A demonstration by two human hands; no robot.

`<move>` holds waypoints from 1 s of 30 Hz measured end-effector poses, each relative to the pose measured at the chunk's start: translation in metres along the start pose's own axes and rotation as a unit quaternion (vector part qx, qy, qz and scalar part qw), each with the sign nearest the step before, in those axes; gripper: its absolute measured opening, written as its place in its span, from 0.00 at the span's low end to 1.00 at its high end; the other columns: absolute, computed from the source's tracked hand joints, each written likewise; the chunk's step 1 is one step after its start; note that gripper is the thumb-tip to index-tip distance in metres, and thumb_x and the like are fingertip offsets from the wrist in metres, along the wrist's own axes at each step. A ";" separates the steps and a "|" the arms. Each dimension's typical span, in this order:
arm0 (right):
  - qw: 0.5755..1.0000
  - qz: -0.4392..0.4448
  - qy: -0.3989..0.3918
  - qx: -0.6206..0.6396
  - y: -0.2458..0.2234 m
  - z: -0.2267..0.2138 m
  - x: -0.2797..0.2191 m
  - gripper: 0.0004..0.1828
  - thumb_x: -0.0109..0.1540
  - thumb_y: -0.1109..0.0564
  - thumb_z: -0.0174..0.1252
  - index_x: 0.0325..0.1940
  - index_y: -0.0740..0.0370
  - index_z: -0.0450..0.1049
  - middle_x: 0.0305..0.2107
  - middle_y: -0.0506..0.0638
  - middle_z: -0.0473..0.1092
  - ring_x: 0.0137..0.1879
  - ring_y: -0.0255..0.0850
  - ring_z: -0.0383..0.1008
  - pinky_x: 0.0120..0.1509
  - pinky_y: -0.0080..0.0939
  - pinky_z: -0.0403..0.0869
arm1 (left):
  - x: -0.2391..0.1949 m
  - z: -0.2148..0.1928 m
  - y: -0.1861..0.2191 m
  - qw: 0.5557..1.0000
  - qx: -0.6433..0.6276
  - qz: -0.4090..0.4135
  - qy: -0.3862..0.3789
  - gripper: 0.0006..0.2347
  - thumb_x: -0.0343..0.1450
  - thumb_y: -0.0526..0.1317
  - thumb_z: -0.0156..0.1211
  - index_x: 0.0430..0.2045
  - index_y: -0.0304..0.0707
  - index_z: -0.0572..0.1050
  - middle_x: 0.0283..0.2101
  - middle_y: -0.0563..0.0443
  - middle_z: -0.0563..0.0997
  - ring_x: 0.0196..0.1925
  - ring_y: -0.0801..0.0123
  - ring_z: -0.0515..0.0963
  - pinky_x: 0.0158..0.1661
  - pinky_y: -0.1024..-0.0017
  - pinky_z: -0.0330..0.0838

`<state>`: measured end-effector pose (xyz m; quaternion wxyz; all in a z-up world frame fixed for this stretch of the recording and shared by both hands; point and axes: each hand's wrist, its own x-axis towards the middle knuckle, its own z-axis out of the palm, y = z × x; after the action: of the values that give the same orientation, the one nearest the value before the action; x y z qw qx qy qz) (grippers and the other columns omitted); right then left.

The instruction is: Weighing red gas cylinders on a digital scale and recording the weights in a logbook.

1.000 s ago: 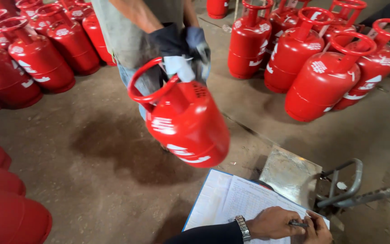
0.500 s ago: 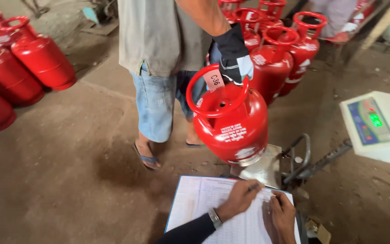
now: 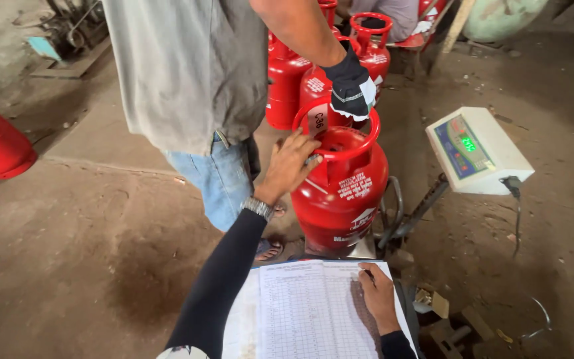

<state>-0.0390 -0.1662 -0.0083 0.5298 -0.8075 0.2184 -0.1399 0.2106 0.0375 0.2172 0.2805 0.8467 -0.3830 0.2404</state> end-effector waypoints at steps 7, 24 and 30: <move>1.000 0.002 0.007 0.012 -0.017 -0.002 -0.008 0.16 0.63 0.57 0.56 0.53 0.66 0.77 0.27 0.52 0.77 0.32 0.36 0.75 0.39 0.37 0.73 | 0.062 0.036 0.001 0.997 0.024 0.033 -0.066 0.15 0.74 0.49 0.57 0.47 0.39 0.74 0.49 0.47 0.76 0.58 0.56 0.72 0.60 0.49 0.62; 1.000 0.002 -0.021 0.011 -0.018 0.000 -0.004 0.14 0.64 0.57 0.55 0.50 0.64 0.77 0.27 0.45 0.76 0.33 0.32 0.75 0.40 0.34 0.74 | 0.088 0.062 0.017 0.991 0.114 0.024 -0.062 0.14 0.74 0.53 0.56 0.38 0.44 0.78 0.35 0.51 0.81 0.44 0.59 0.75 0.48 0.56 0.60; 0.992 0.062 -0.092 -0.056 -0.023 0.012 -0.020 0.14 0.64 0.56 0.55 0.53 0.59 0.76 0.34 0.48 0.78 0.38 0.38 0.79 0.44 0.37 0.79 | 0.091 0.056 0.018 0.991 0.070 -0.004 -0.114 0.17 0.76 0.56 0.50 0.42 0.45 0.79 0.38 0.52 0.82 0.44 0.59 0.76 0.53 0.52 0.58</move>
<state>-0.0459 -0.1391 0.0083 0.5091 -0.8305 0.2253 -0.0192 0.2608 -0.0561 0.2380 0.1761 0.8878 -0.3909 0.1677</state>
